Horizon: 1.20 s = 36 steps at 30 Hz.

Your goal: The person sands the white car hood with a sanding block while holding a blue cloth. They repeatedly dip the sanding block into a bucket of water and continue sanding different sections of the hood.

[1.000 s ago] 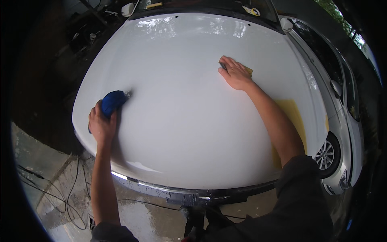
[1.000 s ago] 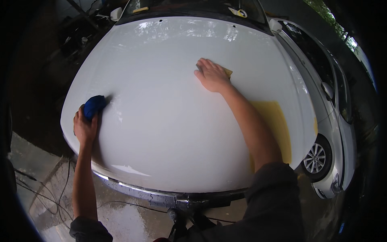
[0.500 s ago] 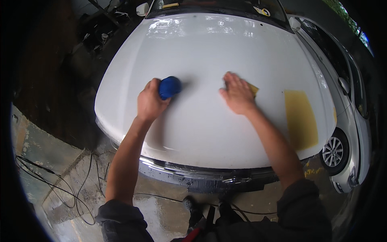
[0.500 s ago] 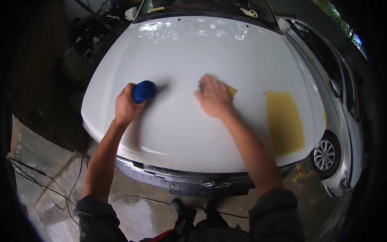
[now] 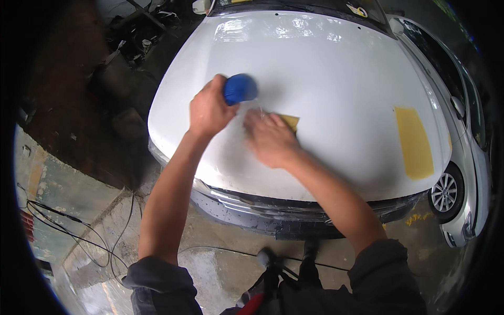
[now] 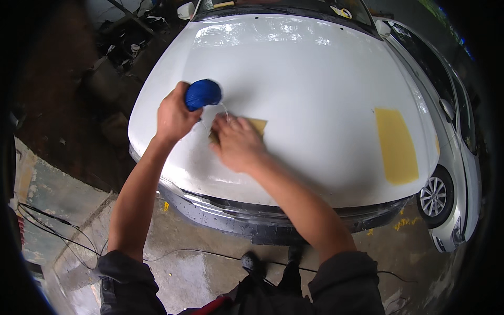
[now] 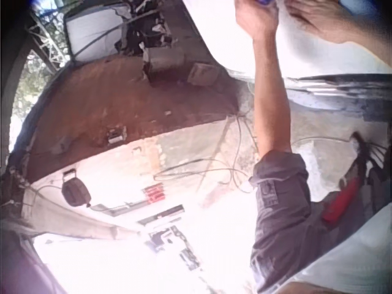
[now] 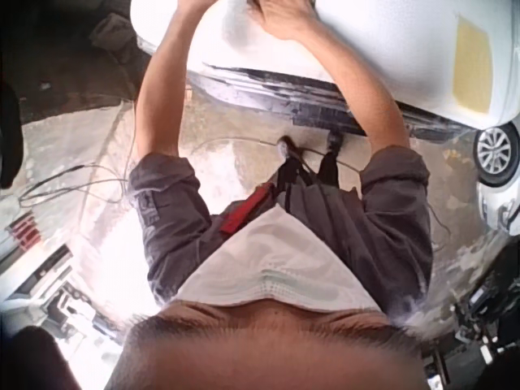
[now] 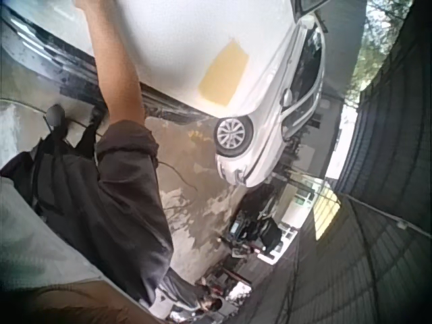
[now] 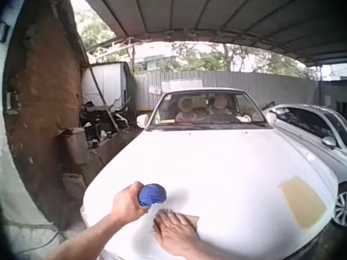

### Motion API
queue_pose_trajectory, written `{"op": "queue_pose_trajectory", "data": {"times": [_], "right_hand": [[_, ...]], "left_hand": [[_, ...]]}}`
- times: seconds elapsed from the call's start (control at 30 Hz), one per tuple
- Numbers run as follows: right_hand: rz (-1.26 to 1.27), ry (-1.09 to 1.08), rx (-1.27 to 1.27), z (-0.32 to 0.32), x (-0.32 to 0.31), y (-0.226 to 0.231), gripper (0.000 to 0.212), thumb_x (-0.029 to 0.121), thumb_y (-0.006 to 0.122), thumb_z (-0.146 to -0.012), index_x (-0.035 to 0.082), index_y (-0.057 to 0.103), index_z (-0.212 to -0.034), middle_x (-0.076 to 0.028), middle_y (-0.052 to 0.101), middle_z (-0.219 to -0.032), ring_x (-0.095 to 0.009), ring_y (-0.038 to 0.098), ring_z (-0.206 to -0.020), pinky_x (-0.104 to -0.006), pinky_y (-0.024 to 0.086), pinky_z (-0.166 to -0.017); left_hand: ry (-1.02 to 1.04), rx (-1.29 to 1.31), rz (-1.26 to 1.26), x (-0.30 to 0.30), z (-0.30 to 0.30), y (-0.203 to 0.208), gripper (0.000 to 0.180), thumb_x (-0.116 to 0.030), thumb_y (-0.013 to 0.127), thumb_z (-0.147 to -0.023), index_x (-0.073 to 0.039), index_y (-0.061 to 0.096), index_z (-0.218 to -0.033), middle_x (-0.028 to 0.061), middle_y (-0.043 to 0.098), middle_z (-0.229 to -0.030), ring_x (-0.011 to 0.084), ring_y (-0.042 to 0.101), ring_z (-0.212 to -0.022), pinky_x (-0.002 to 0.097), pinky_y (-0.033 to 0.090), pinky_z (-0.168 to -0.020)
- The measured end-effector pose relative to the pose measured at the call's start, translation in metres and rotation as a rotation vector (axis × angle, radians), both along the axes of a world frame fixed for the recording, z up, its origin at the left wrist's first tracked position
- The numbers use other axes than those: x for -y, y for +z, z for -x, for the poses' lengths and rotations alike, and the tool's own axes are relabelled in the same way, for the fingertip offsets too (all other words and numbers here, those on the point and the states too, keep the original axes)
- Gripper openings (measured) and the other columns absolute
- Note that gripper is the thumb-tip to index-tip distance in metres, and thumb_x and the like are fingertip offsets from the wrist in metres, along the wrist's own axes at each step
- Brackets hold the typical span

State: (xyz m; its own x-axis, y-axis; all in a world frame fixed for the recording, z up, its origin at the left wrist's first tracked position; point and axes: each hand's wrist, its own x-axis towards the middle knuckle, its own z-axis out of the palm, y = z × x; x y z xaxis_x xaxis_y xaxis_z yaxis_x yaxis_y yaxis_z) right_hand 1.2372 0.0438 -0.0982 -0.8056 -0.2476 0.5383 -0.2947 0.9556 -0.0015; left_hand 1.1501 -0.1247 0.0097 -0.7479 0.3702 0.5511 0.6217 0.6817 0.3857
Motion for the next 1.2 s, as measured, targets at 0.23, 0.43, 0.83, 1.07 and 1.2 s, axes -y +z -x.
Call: {"op": "queue_pose_trajectory", "data": {"times": [0.23,0.43,0.83,1.07,1.2], "right_hand": [[0.104,-0.525,0.255,-0.074,-0.165,0.0,0.064,0.037,0.051,-0.107,0.004,0.041,-0.161,-0.01,0.039,-0.169,-0.026,0.03,-0.159,-0.0465,0.022,-0.129],[0.047,-0.125,0.365,0.048,0.055,0.02,0.06,0.044,0.046,-0.11,0.001,0.05,-0.152,-0.012,0.037,-0.169,-0.027,0.026,-0.161,-0.0457,0.021,-0.13],[0.034,-0.547,0.401,0.009,-0.118,0.012,0.068,0.047,0.037,-0.112,0.005,0.032,-0.166,-0.011,0.026,-0.176,-0.026,0.021,-0.163,-0.0467,0.017,-0.131],[-0.064,-0.022,0.439,0.019,0.055,0.015,0.068,0.048,0.035,-0.113,0.004,0.036,-0.164,-0.013,0.027,-0.175,-0.028,0.021,-0.163,-0.046,0.016,-0.132],[0.002,-0.242,0.531,0.004,-0.034,0.019,0.068,0.048,0.034,-0.113,0.006,0.032,-0.166,-0.011,0.025,-0.176,-0.028,0.02,-0.163,-0.0461,0.015,-0.132]], "left_hand": [[0.557,-0.168,-0.231,0.177,0.053,-0.118,0.046,-0.017,0.082,-0.075,-0.006,0.064,-0.116,0.019,0.071,-0.113,0.0446,0.069,-0.101,0.0503,0.057,-0.088],[0.59,-0.142,-0.187,0.166,0.07,-0.116,0.047,-0.019,0.081,-0.076,-0.008,0.065,-0.119,0.0165,0.072,-0.111,0.0416,0.071,-0.099,0.0502,0.057,-0.086],[0.743,-0.105,-0.066,0.151,0.058,-0.112,0.045,-0.022,0.083,-0.076,-0.011,0.066,-0.116,0.0106,0.069,-0.105,0.0349,0.068,-0.101,0.0515,0.051,-0.088],[0.736,-0.125,-0.039,0.159,0.063,-0.114,0.049,-0.022,0.084,-0.075,-0.011,0.066,-0.119,0.0104,0.07,-0.11,0.0356,0.068,-0.102,0.051,0.052,-0.087],[0.767,-0.102,-0.045,0.169,0.055,-0.115,0.047,-0.023,0.081,-0.077,-0.01,0.066,-0.12,0.0132,0.072,-0.113,0.0386,0.069,-0.103,0.0514,0.054,-0.089]]}}
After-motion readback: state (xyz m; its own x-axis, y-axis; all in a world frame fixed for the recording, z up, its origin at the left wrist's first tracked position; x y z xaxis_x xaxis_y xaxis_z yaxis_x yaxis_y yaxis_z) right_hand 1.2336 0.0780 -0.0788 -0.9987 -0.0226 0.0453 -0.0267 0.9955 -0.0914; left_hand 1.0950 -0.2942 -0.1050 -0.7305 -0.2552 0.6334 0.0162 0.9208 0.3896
